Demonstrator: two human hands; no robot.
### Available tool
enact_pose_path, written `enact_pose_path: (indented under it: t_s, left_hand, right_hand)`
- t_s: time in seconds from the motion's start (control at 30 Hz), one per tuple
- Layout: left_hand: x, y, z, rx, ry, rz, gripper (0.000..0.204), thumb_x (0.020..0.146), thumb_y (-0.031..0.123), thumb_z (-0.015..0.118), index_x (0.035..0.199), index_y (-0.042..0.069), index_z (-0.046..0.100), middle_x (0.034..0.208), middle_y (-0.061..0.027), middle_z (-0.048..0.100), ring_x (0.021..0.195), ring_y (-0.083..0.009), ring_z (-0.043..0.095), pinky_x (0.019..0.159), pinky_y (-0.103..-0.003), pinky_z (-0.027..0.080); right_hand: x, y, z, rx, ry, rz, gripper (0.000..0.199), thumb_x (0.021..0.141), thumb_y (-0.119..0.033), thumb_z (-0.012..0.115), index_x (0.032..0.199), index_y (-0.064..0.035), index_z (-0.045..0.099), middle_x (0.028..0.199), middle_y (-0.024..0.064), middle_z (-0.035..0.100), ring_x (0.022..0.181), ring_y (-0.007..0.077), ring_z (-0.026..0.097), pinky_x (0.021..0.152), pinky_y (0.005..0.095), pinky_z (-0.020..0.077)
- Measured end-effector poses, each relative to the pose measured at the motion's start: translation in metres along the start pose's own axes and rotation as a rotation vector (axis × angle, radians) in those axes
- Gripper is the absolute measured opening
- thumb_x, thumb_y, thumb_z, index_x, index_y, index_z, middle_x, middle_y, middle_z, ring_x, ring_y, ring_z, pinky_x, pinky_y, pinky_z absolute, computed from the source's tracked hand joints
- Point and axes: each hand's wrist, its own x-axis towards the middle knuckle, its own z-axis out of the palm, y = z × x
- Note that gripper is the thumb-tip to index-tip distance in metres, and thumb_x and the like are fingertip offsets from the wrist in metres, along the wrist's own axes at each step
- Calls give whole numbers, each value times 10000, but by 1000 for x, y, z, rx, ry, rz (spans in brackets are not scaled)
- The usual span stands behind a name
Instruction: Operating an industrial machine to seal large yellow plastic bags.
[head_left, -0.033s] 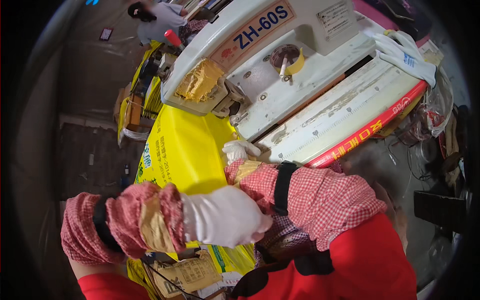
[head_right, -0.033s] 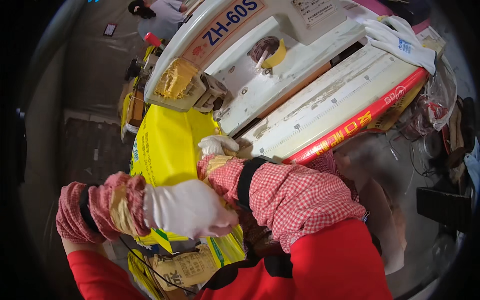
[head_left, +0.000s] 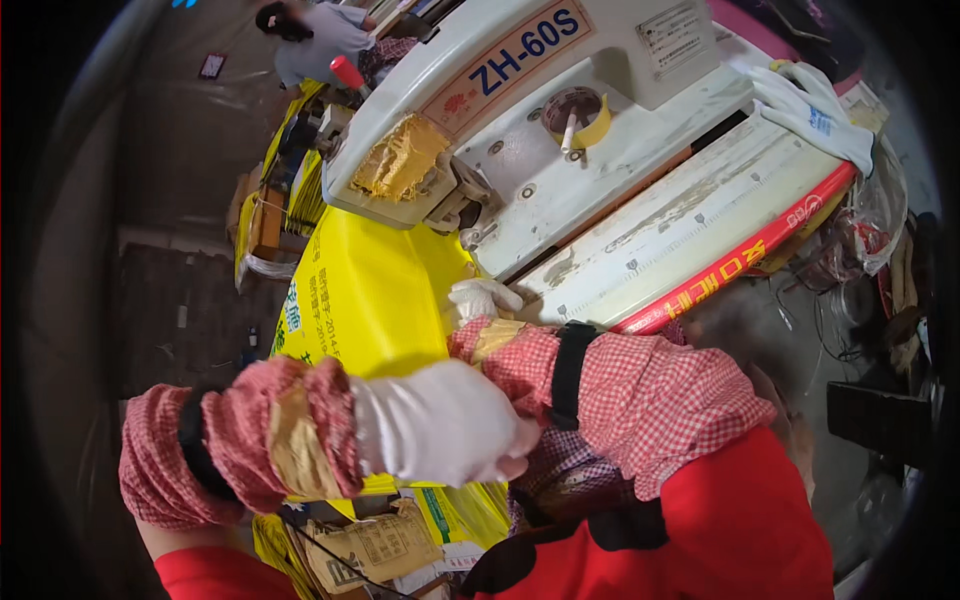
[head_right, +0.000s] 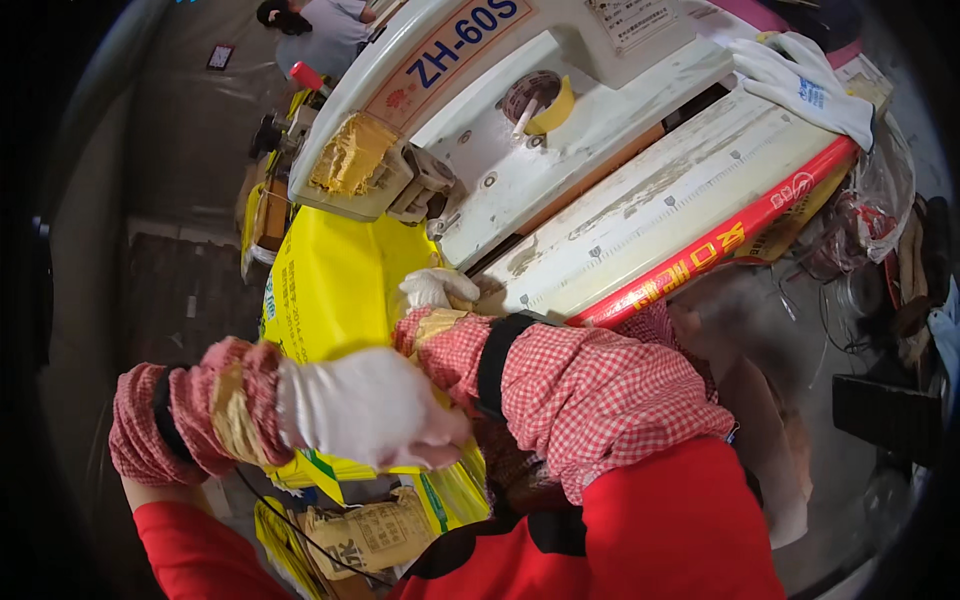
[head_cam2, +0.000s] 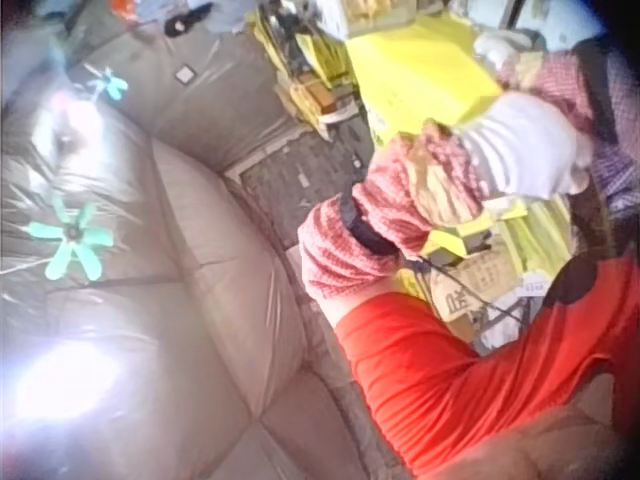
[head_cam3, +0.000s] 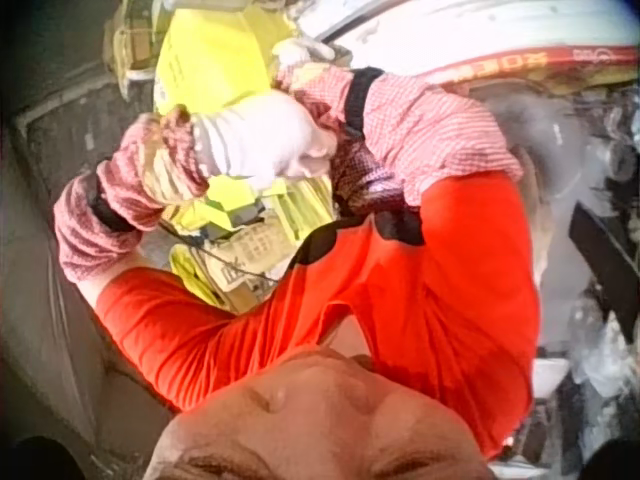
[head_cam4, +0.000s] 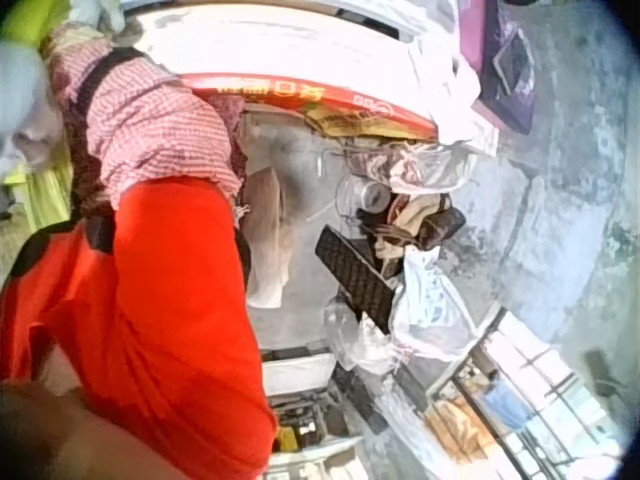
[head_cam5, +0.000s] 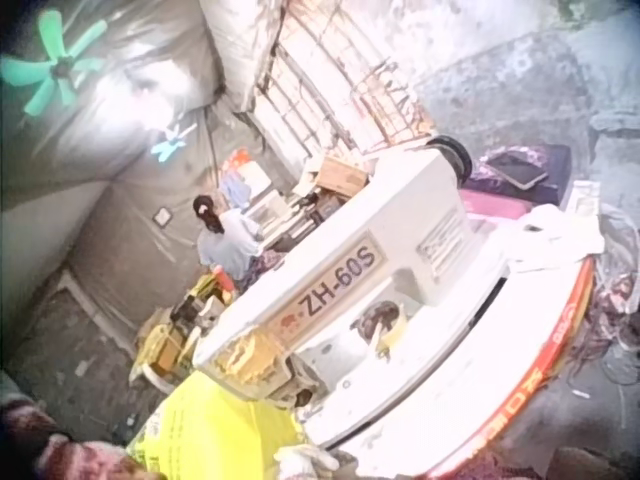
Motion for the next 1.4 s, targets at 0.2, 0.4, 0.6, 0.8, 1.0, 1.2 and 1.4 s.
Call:
enact_pose_path:
  t_s: [0.2, 0.4, 0.6, 0.8, 1.0, 1.2, 1.4]
  left_hand:
    - [-72, -61, -60, 615, 256, -241, 222, 601, 367, 681, 532, 177, 588, 477, -39, 465, 533, -257, 516, 811, -405, 433]
    - [-25, 29, 3, -153, 121, -741, 171, 704, 285, 640, 631, 132, 609, 519, -51, 506, 525, -273, 544, 513, -386, 451]
    - [-46, -25, -21, 432, 243, -149, 237, 617, 359, 699, 638, 134, 627, 599, -62, 545, 699, -292, 547, 702, -387, 449]
    - [-65, -14, 38, 283, 451, 155, 63, 692, 184, 577, 660, 147, 617, 609, -21, 561, 653, -200, 591, 744, -344, 494]
    - [-17, -10, 46, 323, 308, 39, 90, 612, 190, 605, 649, 112, 580, 598, -59, 555, 596, -255, 574, 570, -366, 463]
    - [1, -95, 67, 216, 441, -214, 114, 656, 173, 626, 725, 86, 602, 652, -106, 606, 648, -309, 615, 567, -398, 486]
    - [21, -208, 97, -82, 1117, -581, 115, 796, 166, 547, 823, 64, 591, 695, -163, 597, 656, -328, 592, 614, -391, 482]
  right_hand:
    - [50, 28, 7, 199, -230, -400, 144, 867, -152, 500, 847, -49, 599, 796, 130, 611, 767, 237, 605, 692, 383, 483]
    - [60, 55, 55, 883, 269, -1100, 209, 900, -191, 495, 773, -76, 616, 809, 115, 583, 837, 209, 578, 760, 352, 472]
    - [86, 56, -29, 1250, -46, -1470, 191, 876, -207, 497, 827, -80, 631, 835, 124, 609, 819, 240, 601, 737, 390, 485]
    - [56, 29, 37, 1650, -404, -1835, 204, 852, -223, 500, 880, -83, 646, 860, 133, 634, 802, 271, 624, 713, 427, 499]
    - [42, -16, 58, 1976, -759, -2226, 244, 828, -239, 502, 934, -86, 661, 885, 142, 660, 784, 303, 647, 690, 465, 513]
    - [151, -29, 40, 1545, -709, -2530, 276, 796, -192, 473, 936, -75, 680, 934, 153, 660, 859, 312, 644, 709, 413, 518]
    - [153, -45, 57, 1891, -818, -2609, 345, 830, -231, 460, 1085, -37, 588, 993, 188, 629, 928, 339, 603, 803, 423, 476]
